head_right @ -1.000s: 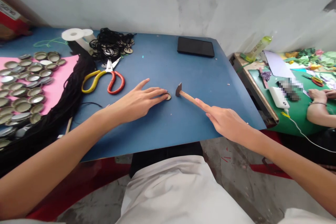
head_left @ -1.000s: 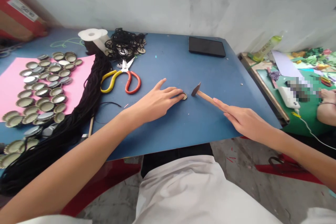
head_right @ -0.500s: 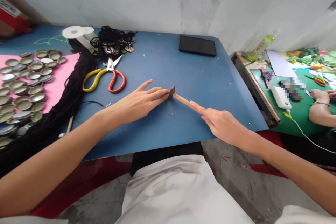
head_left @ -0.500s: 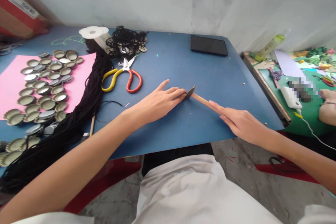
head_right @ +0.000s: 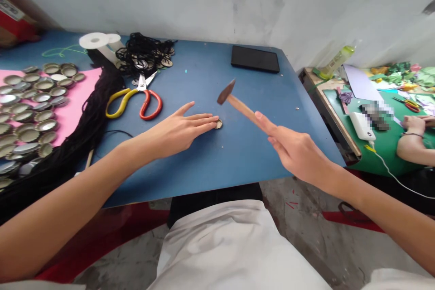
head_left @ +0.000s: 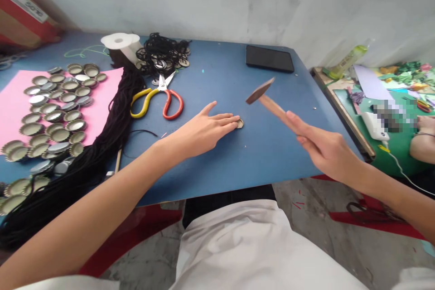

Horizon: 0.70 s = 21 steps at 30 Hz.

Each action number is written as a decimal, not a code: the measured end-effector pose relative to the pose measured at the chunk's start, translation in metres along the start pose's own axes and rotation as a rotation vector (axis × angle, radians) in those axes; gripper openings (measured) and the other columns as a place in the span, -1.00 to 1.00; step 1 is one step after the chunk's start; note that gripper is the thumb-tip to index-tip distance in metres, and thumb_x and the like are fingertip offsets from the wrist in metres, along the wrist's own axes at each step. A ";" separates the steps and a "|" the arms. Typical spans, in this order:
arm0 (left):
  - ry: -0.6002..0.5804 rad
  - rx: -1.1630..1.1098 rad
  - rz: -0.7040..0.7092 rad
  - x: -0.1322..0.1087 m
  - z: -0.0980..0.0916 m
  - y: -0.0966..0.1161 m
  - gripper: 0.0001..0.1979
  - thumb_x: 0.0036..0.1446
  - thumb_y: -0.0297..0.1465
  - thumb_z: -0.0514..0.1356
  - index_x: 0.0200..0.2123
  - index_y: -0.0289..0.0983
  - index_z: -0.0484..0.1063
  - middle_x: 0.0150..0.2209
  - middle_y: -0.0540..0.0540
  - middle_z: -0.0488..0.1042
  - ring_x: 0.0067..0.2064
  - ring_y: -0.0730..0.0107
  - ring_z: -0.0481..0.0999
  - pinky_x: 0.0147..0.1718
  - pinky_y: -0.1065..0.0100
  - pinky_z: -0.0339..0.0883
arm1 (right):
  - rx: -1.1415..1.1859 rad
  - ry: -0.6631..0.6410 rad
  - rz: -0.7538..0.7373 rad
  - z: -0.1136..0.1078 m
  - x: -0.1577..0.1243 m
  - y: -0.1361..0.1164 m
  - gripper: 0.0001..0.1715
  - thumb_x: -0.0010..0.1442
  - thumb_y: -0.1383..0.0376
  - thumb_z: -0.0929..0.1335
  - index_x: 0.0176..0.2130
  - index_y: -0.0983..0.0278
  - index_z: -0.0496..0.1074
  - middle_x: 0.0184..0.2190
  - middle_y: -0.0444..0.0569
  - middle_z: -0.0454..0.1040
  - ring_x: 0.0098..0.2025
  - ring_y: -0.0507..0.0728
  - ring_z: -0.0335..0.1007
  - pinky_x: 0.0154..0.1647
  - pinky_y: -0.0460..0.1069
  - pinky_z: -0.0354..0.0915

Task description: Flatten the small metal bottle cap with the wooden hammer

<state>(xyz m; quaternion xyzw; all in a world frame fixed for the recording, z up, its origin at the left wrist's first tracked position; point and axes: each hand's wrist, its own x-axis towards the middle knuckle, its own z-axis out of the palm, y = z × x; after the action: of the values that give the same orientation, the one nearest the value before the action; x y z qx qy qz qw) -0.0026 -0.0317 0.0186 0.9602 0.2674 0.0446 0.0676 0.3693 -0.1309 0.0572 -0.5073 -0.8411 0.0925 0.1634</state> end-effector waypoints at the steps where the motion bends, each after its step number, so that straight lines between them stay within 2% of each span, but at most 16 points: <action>1: 0.003 0.001 -0.003 0.000 0.000 0.000 -0.17 0.33 -0.76 -0.04 0.57 -0.26 0.41 0.61 -0.24 0.37 0.64 0.09 0.38 0.71 -0.38 -0.18 | 0.001 0.023 0.001 0.000 0.000 0.000 -0.21 0.68 0.31 0.22 0.74 -0.03 0.12 0.11 -0.03 0.80 -0.09 0.19 0.80 0.06 0.07 0.69; 3: 0.003 0.008 -0.005 -0.001 -0.001 -0.001 -0.17 0.33 -0.75 -0.02 0.58 -0.24 0.41 0.60 -0.23 0.38 0.63 0.11 0.39 0.72 -0.35 -0.20 | -0.010 -0.028 -0.006 0.003 -0.002 0.003 -0.18 0.66 0.32 0.23 0.74 -0.03 0.10 0.13 -0.04 0.81 -0.13 0.19 0.81 0.02 0.09 0.70; 6: -0.016 0.016 0.001 -0.002 -0.001 -0.003 -0.17 0.33 -0.73 0.00 0.60 -0.23 0.39 0.60 -0.23 0.37 0.63 0.11 0.40 0.72 -0.34 -0.22 | -0.033 -0.188 -0.026 0.008 -0.004 0.009 -0.16 0.65 0.31 0.24 0.74 -0.10 0.11 0.20 -0.08 0.79 -0.06 0.24 0.84 -0.04 0.11 0.72; 9: -0.029 0.010 -0.002 -0.002 0.000 -0.006 -0.13 0.30 -0.73 -0.01 0.63 -0.21 0.35 0.61 -0.21 0.36 0.63 0.13 0.40 0.72 -0.34 -0.25 | -0.012 -0.114 -0.028 0.010 -0.004 0.010 -0.16 0.66 0.32 0.24 0.74 -0.12 0.09 0.30 -0.06 0.74 0.02 0.23 0.84 0.02 0.10 0.71; 11: -0.022 0.004 -0.003 -0.002 0.001 -0.006 -0.12 0.31 -0.73 -0.02 0.63 -0.19 0.34 0.62 -0.19 0.35 0.63 0.14 0.39 0.72 -0.34 -0.26 | 0.009 -0.049 -0.021 0.011 -0.004 0.009 -0.15 0.66 0.35 0.23 0.75 -0.07 0.07 0.23 -0.04 0.78 -0.03 0.21 0.84 0.03 0.09 0.71; 14: -0.013 -0.004 0.007 -0.002 0.001 -0.006 -0.16 0.36 -0.71 -0.02 0.62 -0.19 0.36 0.61 -0.21 0.37 0.62 0.11 0.41 0.71 -0.38 -0.26 | -0.017 -0.133 -0.018 0.016 -0.006 0.010 -0.11 0.63 0.37 0.24 0.75 -0.07 0.05 0.14 -0.07 0.82 -0.11 0.23 0.84 -0.08 0.10 0.73; 17: -0.011 0.023 0.008 -0.001 -0.001 -0.004 -0.19 0.38 -0.71 -0.02 0.61 -0.20 0.39 0.60 -0.22 0.40 0.61 0.03 0.43 0.69 -0.44 -0.18 | -0.058 -0.193 0.001 0.017 -0.011 0.013 -0.08 0.59 0.38 0.27 0.74 -0.11 0.06 0.29 -0.07 0.75 0.04 0.29 0.85 -0.07 0.13 0.74; 21: 0.001 0.087 -0.021 0.001 -0.003 -0.001 -0.22 0.37 -0.72 0.00 0.56 -0.21 0.47 0.56 -0.26 0.47 0.52 -0.02 0.55 0.66 -0.35 0.04 | -0.013 -0.224 0.040 0.013 -0.016 0.017 -0.17 0.68 0.31 0.23 0.75 -0.13 0.05 0.42 -0.09 0.65 0.20 0.29 0.81 0.02 0.13 0.74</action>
<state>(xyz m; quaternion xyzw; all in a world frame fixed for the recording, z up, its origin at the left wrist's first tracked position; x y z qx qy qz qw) -0.0027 -0.0301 0.0213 0.9593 0.2792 0.0327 0.0263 0.3851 -0.1371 0.0365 -0.5114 -0.8444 0.1462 0.0633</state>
